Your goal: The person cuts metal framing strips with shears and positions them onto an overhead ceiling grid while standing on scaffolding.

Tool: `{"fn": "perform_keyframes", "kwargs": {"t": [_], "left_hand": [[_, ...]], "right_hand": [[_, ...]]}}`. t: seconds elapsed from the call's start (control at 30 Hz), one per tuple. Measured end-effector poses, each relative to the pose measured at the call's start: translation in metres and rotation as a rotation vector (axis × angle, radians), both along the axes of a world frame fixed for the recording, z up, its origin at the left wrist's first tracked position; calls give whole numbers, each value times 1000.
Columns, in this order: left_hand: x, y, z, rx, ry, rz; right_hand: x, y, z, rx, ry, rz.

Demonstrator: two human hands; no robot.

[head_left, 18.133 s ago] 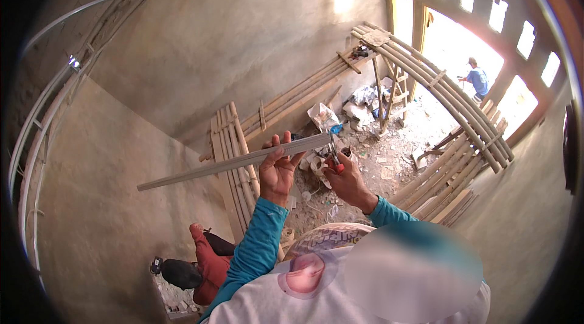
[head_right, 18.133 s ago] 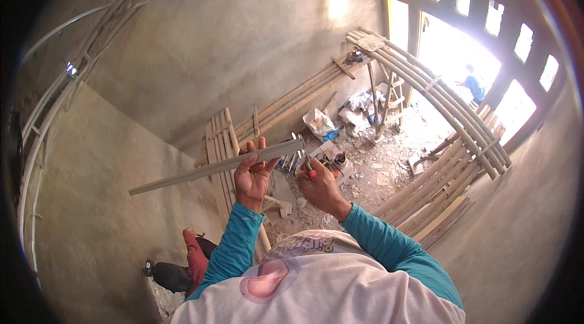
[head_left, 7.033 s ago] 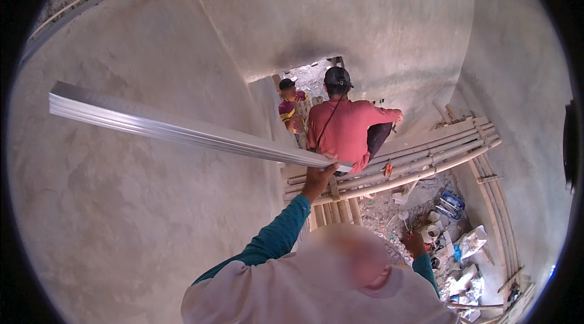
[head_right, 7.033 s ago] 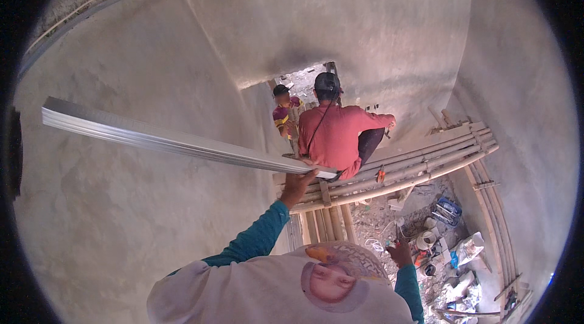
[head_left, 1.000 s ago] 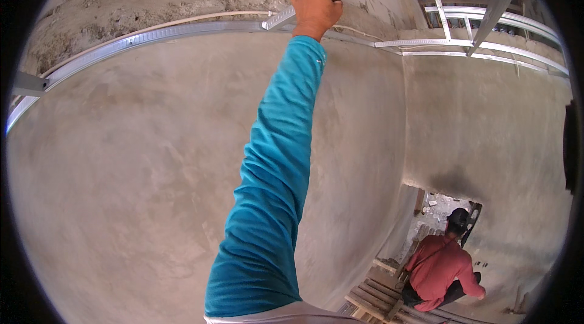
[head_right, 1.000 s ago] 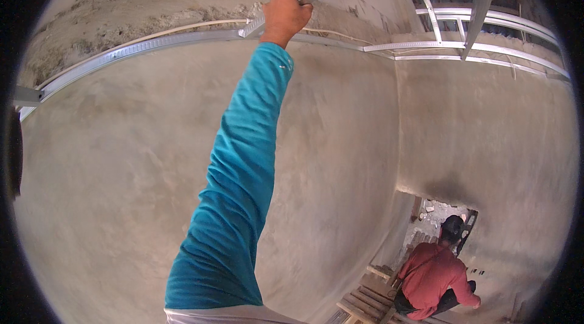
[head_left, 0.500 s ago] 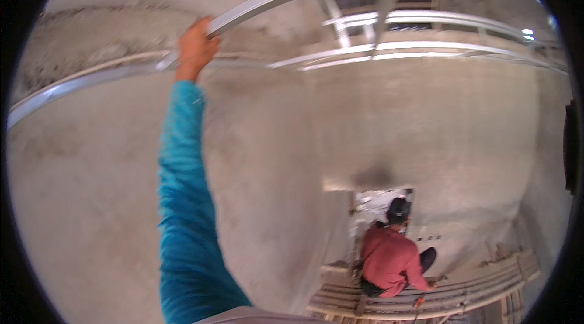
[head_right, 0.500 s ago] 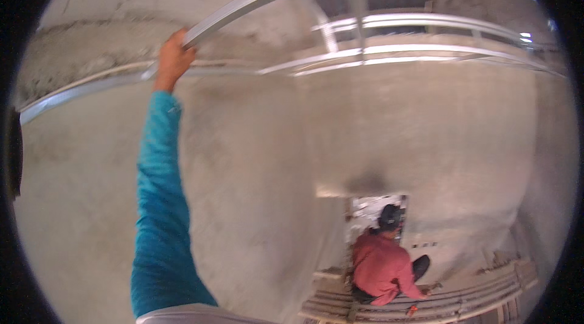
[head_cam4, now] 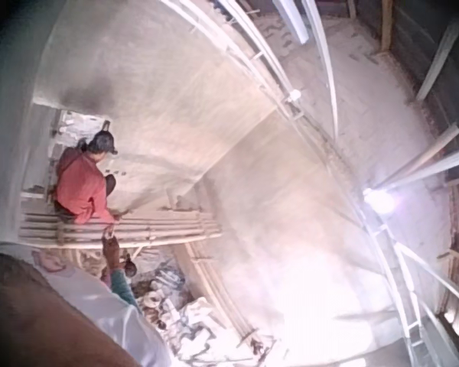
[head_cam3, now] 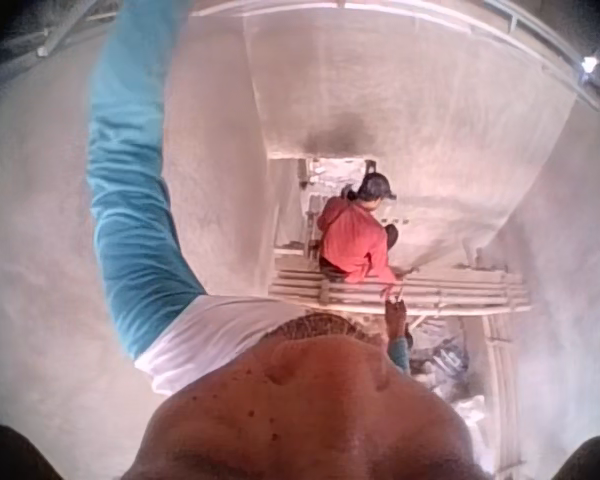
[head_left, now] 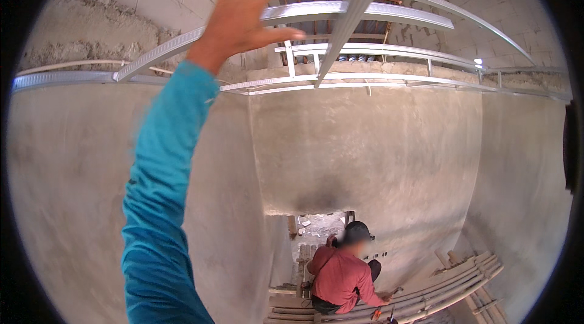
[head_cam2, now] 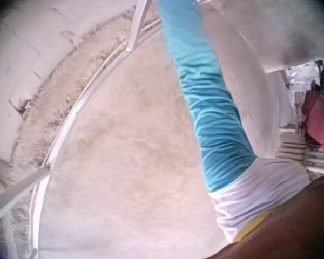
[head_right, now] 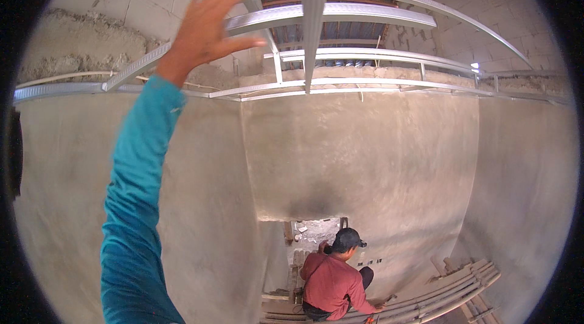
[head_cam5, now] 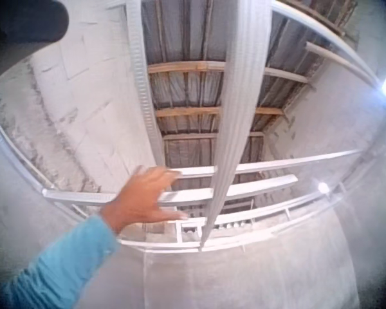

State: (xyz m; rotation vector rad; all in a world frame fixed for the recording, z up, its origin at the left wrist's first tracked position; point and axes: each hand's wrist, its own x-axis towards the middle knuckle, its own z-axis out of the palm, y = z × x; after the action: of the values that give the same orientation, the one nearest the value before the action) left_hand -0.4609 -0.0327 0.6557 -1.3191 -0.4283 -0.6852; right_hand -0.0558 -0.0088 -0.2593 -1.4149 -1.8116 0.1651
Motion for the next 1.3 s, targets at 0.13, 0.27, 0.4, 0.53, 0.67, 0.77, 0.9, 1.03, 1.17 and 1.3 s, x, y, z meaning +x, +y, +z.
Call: {"fn": "perform_keyframes", "kwargs": {"t": [0.13, 0.27, 0.4, 0.53, 0.67, 0.77, 0.9, 1.03, 1.17, 1.3], "left_hand": [[49, 31, 27, -186, -51, -55], [49, 29, 29, -335, -89, 77], [73, 35, 27, -433, -93, 96], [76, 35, 15, -441, -157, 157], [59, 43, 19, -414, -165, 187], [69, 37, 19, -403, -174, 154], [71, 33, 21, -388, -159, 132], [65, 46, 19, -375, -144, 129], [63, 41, 17, -377, -155, 113], [63, 41, 14, -335, -165, 77]], "right_hand": [[5, 37, 19, -116, 590, 106], [-39, 50, 129, -96, 573, 231], [-36, 18, 313, -62, 794, 349], [-62, -5, 507, 109, 575, 325], [-117, 15, 640, 294, 481, 395], [-136, 21, 711, 391, 482, 458], [-166, 31, 768, 406, 468, 420], [-197, 22, 789, 250, 689, 521], [-189, 26, 806, 218, 545, 398], [-192, 29, 811, 233, 522, 359]]}}
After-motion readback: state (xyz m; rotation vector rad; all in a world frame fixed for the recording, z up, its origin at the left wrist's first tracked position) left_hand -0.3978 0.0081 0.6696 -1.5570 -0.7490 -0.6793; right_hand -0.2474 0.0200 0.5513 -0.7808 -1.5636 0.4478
